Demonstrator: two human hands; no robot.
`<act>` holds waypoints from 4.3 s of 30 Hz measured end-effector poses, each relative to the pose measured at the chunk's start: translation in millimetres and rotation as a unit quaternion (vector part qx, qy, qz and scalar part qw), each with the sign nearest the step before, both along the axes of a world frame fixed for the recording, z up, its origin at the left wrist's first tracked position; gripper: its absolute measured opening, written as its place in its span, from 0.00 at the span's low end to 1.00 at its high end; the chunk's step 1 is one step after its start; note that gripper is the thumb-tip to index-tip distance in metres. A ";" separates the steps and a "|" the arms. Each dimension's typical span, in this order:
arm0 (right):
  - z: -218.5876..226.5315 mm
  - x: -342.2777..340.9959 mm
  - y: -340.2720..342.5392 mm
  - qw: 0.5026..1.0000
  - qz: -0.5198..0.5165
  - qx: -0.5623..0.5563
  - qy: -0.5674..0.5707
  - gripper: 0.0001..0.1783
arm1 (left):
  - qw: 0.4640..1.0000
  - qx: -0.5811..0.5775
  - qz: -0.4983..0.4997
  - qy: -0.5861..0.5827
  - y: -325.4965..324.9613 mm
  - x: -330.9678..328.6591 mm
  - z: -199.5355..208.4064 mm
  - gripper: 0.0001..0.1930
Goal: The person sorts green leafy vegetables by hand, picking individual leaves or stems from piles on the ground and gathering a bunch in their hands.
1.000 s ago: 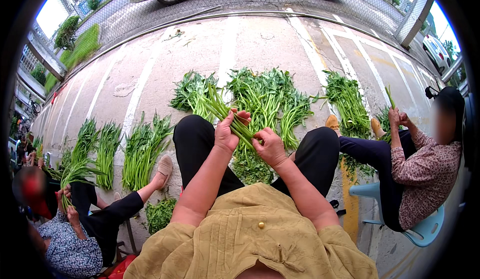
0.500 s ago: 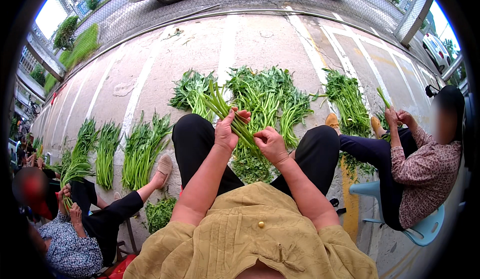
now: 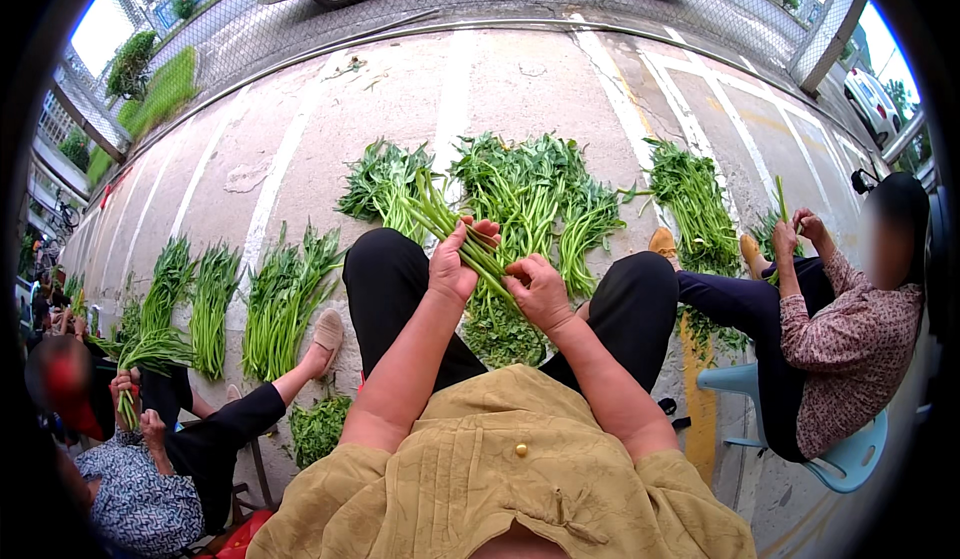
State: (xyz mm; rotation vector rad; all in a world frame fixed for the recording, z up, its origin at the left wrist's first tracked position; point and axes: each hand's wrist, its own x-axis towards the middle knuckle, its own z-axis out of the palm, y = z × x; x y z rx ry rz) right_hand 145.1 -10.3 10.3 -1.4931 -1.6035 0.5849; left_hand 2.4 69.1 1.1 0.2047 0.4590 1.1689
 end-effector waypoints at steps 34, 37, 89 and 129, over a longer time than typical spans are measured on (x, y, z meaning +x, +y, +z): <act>-10.9 10.6 4.9 0.843 0.057 -0.338 0.414 0.09 | 0.987 0.025 0.083 0.132 -2.4 0.2 7.2 0.07; -15.7 14.7 6.9 0.841 -0.010 -0.308 0.445 0.09 | 0.985 0.028 0.119 0.126 3.5 -7.5 6.1 0.07; -2.3 37.7 6.7 0.894 -0.011 -0.240 0.379 0.04 | 0.992 -0.005 0.114 0.060 10.0 -13.3 5.1 0.06; -18.5 20.8 11.0 0.945 -0.069 -0.008 0.321 0.03 | 0.993 -0.019 0.097 0.063 0.7 -3.2 4.4 0.06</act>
